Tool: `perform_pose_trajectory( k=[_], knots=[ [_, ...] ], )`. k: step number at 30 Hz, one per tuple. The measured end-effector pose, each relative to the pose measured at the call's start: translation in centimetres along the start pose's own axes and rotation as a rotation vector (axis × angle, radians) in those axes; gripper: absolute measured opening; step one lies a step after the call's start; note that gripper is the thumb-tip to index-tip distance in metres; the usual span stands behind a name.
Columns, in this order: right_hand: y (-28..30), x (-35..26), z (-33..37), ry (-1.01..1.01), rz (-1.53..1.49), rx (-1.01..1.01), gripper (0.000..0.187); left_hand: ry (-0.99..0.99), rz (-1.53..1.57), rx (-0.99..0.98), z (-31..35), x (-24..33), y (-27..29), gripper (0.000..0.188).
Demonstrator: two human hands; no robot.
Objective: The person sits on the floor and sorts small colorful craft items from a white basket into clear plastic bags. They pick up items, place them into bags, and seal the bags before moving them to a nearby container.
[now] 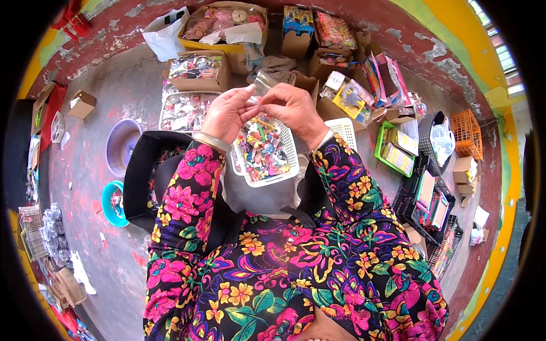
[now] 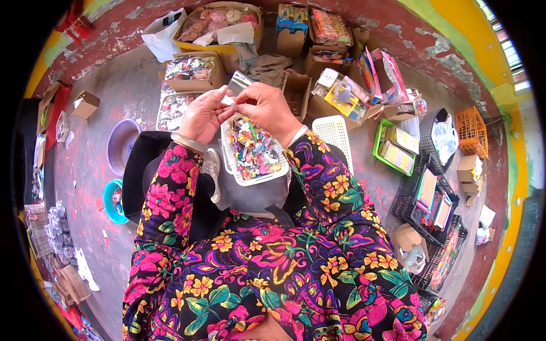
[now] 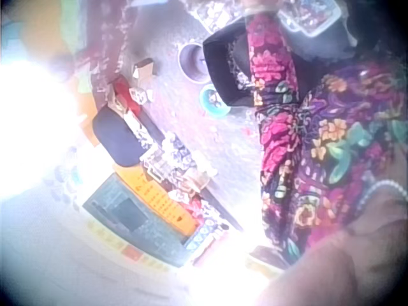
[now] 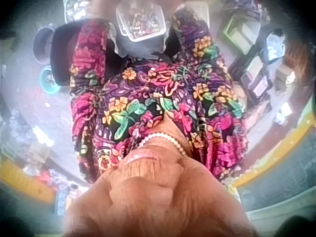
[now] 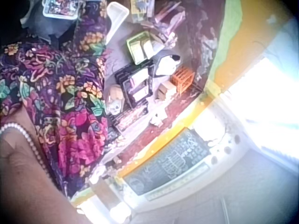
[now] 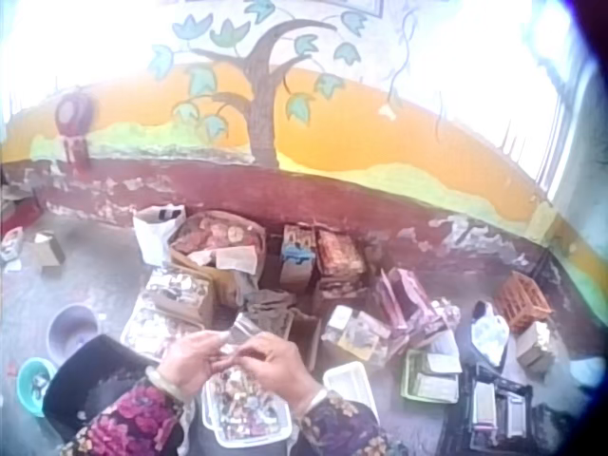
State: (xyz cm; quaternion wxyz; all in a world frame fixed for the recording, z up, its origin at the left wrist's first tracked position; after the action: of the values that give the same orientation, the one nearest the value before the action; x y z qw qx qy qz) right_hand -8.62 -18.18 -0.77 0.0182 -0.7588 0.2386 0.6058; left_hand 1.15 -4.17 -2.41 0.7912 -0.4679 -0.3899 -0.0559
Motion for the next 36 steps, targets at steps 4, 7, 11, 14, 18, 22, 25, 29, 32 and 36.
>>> perform_pose_trajectory(
  k=[4,7,11,14,18,22,25,29,32,36],
  knots=[
    [0.6,-1.0,-0.2,-0.087,-0.05,0.013,0.012,-0.07,-0.042,-0.023,0.3,0.0,-1.3,0.016],
    [1.0,-0.9,-0.3,-0.189,-0.214,-0.015,0.011,-0.12,-0.108,-0.018,0.3,-0.1,-1.3,0.017],
    [1.2,-0.9,-0.3,-0.242,-0.249,-0.026,0.011,-0.137,-0.174,0.009,0.4,-0.1,-1.6,0.017],
    [1.7,-1.5,-0.2,-0.332,-0.284,-0.011,0.012,-0.15,-0.189,-0.001,0.6,0.1,-1.9,0.017],
    [1.4,-1.4,-0.3,-0.331,-0.304,0.027,0.012,-0.147,-0.17,-0.014,0.6,0.1,-1.4,0.016],
    [0.9,-0.5,-0.4,-0.165,-0.143,0.029,0.011,-0.144,-0.155,-0.021,0.7,0.3,-1.4,0.015],
    [0.3,-1.6,-0.2,0.004,0.062,0.061,0.013,-0.139,-0.155,-0.013,0.7,0.4,-1.4,0.014],
    [-0.3,-2.6,0.2,0.102,0.234,0.093,0.013,-0.145,-0.174,0.026,0.7,0.4,-1.2,0.012],
    [-0.5,-2.2,0.3,0.117,0.363,0.13,0.012,-0.143,-0.204,0.046,0.6,0.3,-1.2,0.012],
    [-0.3,-0.3,0.2,-0.086,0.039,0.118,0.009,-0.137,-0.229,0.051,0.6,0.3,-1.3,0.013]
  ],
)
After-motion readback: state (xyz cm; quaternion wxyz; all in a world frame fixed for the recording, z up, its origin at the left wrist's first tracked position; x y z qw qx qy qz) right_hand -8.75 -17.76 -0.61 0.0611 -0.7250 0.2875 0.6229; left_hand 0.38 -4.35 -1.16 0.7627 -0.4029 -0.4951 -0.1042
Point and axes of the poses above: each hand's wrist, its own z-axis away from the middle knuckle, its own y-axis out of the back of the hand, x = y × z, the point moved 1 cm from there along -z, towards the middle knuckle, and after that the axes turned 3 degrees about x, right-handed, at the moved point
